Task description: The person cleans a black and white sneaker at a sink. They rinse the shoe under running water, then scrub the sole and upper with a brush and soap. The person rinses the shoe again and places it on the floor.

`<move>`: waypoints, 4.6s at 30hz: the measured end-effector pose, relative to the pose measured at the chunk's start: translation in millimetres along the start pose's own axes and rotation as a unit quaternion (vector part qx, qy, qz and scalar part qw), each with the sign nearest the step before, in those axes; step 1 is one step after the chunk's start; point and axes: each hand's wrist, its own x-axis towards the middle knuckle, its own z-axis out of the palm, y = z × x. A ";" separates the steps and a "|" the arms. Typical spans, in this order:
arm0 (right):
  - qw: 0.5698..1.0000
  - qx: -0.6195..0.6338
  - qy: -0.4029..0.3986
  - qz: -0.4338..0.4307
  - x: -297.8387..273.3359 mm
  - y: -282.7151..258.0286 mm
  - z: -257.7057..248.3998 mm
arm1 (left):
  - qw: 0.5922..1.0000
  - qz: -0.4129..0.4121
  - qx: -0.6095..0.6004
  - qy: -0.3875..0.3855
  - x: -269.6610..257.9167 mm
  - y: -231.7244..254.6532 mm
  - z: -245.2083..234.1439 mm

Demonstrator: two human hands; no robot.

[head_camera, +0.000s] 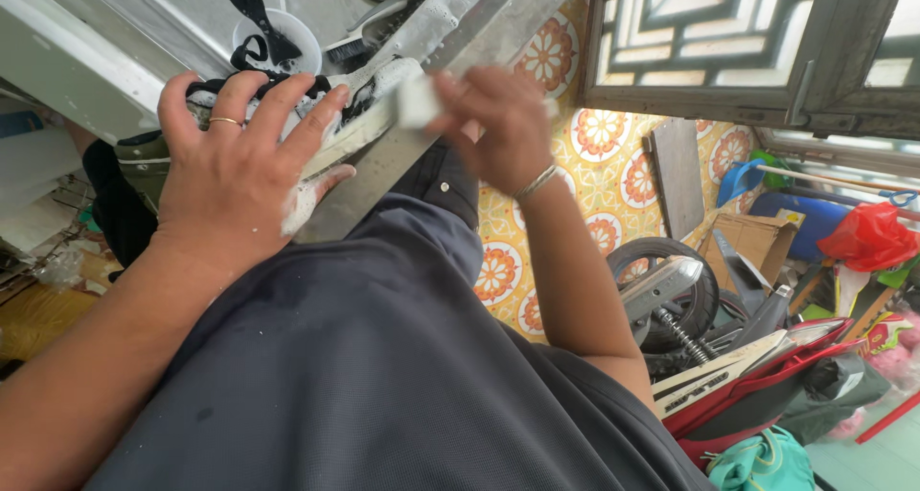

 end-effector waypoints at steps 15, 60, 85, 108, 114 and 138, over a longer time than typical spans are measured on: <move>0.999 0.025 -0.002 -0.024 -2.9 -26.0 8.7 | 1.000 0.004 0.013 -0.002 -3.8 -2.7 6.8; 0.950 -0.045 0.306 -0.038 23.9 -43.8 -25.9 | 0.956 0.016 -0.232 0.176 23.9 30.0 -9.0; 0.957 -0.004 0.287 -0.041 35.5 -59.3 -9.8 | 0.954 0.001 -0.214 0.210 0.5 17.2 -15.4; 0.966 0.088 0.226 -0.094 46.9 -90.2 18.7 | 0.961 -0.065 -0.212 0.164 -31.0 11.0 -35.0; 0.974 0.108 0.201 0.008 44.9 -81.2 24.7 | 0.954 -0.073 -0.239 0.164 -41.7 10.8 -36.6; 0.969 0.142 0.164 -0.118 48.4 -103.4 39.7 | 0.955 -0.118 -0.228 0.149 -67.0 8.6 -37.5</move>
